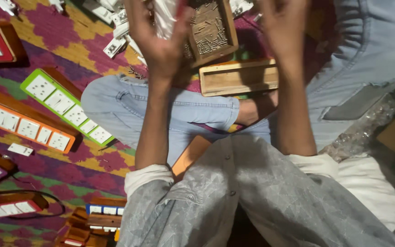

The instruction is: The person assembles electrical sockets by inserting white plastic socket modules into a red plastic housing. They then insert metal screws into the housing to secure the modules in place. The person repeats this process for multiple sockets.

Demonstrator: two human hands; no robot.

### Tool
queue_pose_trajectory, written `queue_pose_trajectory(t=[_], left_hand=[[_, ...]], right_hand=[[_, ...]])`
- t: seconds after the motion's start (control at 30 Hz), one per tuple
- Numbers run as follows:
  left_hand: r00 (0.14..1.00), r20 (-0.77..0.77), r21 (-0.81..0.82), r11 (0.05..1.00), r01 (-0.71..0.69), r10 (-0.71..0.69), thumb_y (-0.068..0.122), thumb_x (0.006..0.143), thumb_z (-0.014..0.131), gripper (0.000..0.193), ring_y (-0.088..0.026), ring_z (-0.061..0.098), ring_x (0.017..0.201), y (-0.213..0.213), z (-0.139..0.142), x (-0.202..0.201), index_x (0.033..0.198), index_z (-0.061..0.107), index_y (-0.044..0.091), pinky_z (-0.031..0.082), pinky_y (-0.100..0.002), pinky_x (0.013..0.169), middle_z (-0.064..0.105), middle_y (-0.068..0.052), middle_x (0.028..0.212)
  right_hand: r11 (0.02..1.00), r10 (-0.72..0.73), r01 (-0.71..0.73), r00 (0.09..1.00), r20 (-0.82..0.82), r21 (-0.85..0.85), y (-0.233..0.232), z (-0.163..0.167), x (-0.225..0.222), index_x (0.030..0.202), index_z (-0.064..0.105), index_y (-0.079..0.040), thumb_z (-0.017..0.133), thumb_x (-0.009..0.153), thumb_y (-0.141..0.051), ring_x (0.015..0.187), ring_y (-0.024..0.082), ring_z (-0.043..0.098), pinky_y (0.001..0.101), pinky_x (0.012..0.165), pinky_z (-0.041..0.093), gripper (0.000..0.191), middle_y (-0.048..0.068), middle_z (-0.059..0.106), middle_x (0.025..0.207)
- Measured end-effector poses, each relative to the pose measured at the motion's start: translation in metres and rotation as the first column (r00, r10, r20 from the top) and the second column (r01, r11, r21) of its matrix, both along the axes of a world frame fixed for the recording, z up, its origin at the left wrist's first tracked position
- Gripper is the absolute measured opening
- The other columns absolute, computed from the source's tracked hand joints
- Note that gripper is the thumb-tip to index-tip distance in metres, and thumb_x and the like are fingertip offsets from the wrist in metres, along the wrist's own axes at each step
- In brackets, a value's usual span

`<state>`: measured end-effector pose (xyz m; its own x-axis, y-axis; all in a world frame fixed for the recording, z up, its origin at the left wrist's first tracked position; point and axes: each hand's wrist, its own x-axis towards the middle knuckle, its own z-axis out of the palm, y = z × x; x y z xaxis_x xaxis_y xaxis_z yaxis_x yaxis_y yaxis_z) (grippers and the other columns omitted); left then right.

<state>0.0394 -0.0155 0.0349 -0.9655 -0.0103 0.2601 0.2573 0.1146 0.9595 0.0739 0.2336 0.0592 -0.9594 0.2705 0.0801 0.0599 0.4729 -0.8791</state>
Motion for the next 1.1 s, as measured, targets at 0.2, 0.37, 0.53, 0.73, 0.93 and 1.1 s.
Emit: queue_pose_trajectory(t=[0.2,0.37,0.53,0.73,0.93,1.1], left_hand=[[0.971,0.241,0.689,0.703,-0.179,0.011,0.041,0.106,0.072,0.046,-0.013,0.055,0.092,-0.036,-0.043,-0.014,0.115,0.056,-0.001,0.048,-0.033,0.085,0.058,-0.003,0.102],[0.921,0.314,0.888,0.416,-0.198,-0.231,0.051,0.102,0.065,0.046,-0.014,0.063,0.087,-0.041,-0.053,-0.015,0.112,0.060,0.006,0.054,-0.035,0.080,0.063,-0.001,0.101],[0.873,0.177,0.914,0.406,0.026,-0.455,0.059,0.101,0.062,0.051,-0.014,0.071,0.074,-0.035,-0.042,-0.009,0.108,0.065,0.008,0.059,-0.032,0.059,0.070,-0.002,0.092],[0.856,0.388,0.883,0.403,-0.240,-0.342,0.054,0.094,0.066,0.056,-0.021,0.071,0.088,-0.030,-0.033,-0.010,0.115,0.063,0.002,0.061,-0.041,0.082,0.070,-0.007,0.098],[0.826,0.263,0.936,0.341,-0.092,-0.499,0.059,0.099,0.063,0.061,-0.024,0.074,0.082,-0.029,-0.019,-0.014,0.112,0.066,0.000,0.062,-0.035,0.070,0.074,-0.019,0.098],[0.792,0.349,0.913,0.371,-0.168,-0.502,0.058,0.099,0.059,0.061,-0.027,0.075,0.084,-0.020,-0.001,-0.017,0.119,0.065,0.000,0.063,-0.037,0.067,0.074,-0.019,0.101]], right_hand=[[0.818,0.313,-0.281,0.949,0.021,0.501,-0.070,-0.026,0.008,0.099,0.077,-0.006,0.082,0.089,-0.007,0.104,0.032,0.062,0.0433,0.087,0.049,0.011,0.008,0.066,0.103],[0.720,0.302,-0.314,0.945,0.128,0.619,-0.070,-0.031,0.010,0.091,0.081,-0.014,0.086,0.081,-0.012,0.112,0.031,0.055,0.0489,0.092,0.041,0.012,0.008,0.064,0.112],[0.652,0.332,-0.337,0.932,0.144,0.680,-0.067,-0.044,0.012,0.089,0.082,-0.019,0.080,0.077,-0.008,0.112,0.032,0.054,0.0467,0.089,0.042,0.016,0.009,0.063,0.112],[0.614,0.289,-0.283,0.949,0.123,0.737,-0.074,-0.061,0.017,0.086,0.083,-0.020,0.078,0.080,-0.010,0.104,0.030,0.053,0.0438,0.088,0.044,0.013,0.006,0.061,0.104],[0.607,0.273,-0.261,0.955,0.111,0.750,-0.077,-0.058,0.020,0.086,0.079,-0.015,0.079,0.081,-0.011,0.103,0.030,0.053,0.0430,0.085,0.044,0.006,0.006,0.061,0.098],[0.719,0.285,-0.237,0.958,0.034,0.654,-0.078,-0.035,0.014,0.099,0.069,-0.005,0.083,0.089,-0.009,0.093,0.033,0.055,0.0442,0.080,0.047,0.017,0.011,0.062,0.097]])
